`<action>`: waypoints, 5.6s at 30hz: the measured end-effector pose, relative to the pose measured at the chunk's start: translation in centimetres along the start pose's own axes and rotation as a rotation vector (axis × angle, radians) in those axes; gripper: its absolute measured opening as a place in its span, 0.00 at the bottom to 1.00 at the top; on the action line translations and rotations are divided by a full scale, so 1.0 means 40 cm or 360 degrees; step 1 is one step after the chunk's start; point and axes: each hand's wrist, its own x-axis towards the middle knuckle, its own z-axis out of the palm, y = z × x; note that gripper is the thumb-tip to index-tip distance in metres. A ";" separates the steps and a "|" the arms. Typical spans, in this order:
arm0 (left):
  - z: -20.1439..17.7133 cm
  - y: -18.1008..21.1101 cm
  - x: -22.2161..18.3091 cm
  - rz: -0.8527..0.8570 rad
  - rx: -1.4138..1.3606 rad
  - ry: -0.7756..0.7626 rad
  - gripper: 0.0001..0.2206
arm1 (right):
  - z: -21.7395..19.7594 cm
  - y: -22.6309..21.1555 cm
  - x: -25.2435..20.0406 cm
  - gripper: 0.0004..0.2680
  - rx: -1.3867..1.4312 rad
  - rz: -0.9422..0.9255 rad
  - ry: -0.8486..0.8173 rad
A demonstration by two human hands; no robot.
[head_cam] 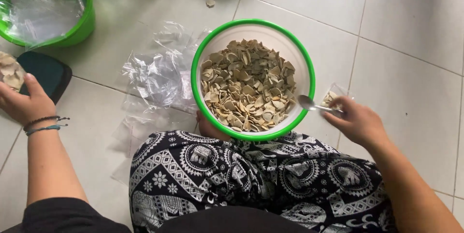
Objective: Manually packing dried food pieces from a large bowl into small plastic bags, occasionally using a spoon and a digital scale.
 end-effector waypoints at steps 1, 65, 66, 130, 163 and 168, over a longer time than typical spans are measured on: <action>-0.034 0.056 0.016 0.0019 -0.0108 0.0010 0.22 | 0.010 -0.048 0.007 0.13 -0.0221 -0.0070 -0.0049; -0.136 1.159 -0.204 -0.0740 -0.3226 -0.1867 0.32 | 0.033 -0.295 -0.180 0.04 0.2117 -0.2008 0.0321; -0.143 1.159 -0.204 -0.0746 -0.3224 -0.1867 0.32 | 0.043 -0.273 -0.142 0.04 0.2119 -0.2004 0.0317; 0.253 0.589 0.042 -0.0218 -0.0235 -0.1932 0.16 | 0.167 -0.090 0.304 0.09 0.0030 -0.0985 0.0811; -0.077 0.792 0.154 -0.0288 -0.1508 -0.1064 0.05 | 0.074 -0.165 0.189 0.04 0.0015 -0.0608 0.0241; -0.186 0.953 0.168 -0.0074 -0.1515 -0.0951 0.17 | -0.092 -0.171 0.026 0.03 0.0510 -0.0611 0.0010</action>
